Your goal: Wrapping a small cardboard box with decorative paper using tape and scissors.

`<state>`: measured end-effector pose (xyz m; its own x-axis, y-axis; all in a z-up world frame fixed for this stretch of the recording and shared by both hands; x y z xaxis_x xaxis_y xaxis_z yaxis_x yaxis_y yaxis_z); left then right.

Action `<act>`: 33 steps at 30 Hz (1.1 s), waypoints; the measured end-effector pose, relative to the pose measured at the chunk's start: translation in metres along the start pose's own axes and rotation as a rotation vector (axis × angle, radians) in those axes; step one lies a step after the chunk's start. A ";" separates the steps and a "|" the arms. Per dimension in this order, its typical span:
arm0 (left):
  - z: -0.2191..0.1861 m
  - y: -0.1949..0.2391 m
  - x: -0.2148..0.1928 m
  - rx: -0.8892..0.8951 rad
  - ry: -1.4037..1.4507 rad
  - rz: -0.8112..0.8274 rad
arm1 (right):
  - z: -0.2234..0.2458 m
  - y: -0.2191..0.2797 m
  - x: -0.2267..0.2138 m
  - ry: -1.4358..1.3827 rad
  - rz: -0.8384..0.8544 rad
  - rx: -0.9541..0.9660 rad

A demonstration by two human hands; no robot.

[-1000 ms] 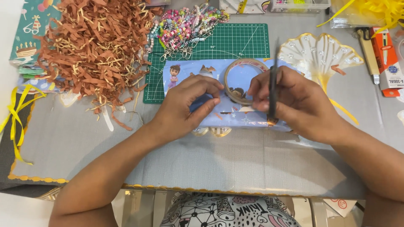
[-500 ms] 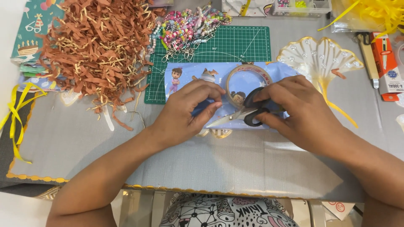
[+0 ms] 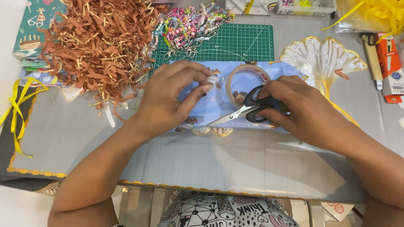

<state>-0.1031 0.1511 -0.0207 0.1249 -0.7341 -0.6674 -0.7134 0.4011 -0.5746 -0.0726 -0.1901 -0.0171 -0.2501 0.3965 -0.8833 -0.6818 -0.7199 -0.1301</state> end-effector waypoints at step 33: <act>-0.002 0.000 -0.010 0.082 -0.137 -0.119 | 0.022 -0.041 -0.087 0.718 0.078 -0.135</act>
<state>-0.1054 0.1574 -0.0128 0.3017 -0.6998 -0.6475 -0.6298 0.3636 -0.6864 -0.0377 -0.1830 0.0753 0.2490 -0.0965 -0.9637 -0.5779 -0.8133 -0.0679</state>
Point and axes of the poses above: each hand's wrist, its own y-axis away from the middle knuckle, its own x-axis out of the palm, z = x × y, the point moved 1 cm from there along -y, towards the middle knuckle, and after that the axes turned 1 degree about z, right-handed, at the moved point
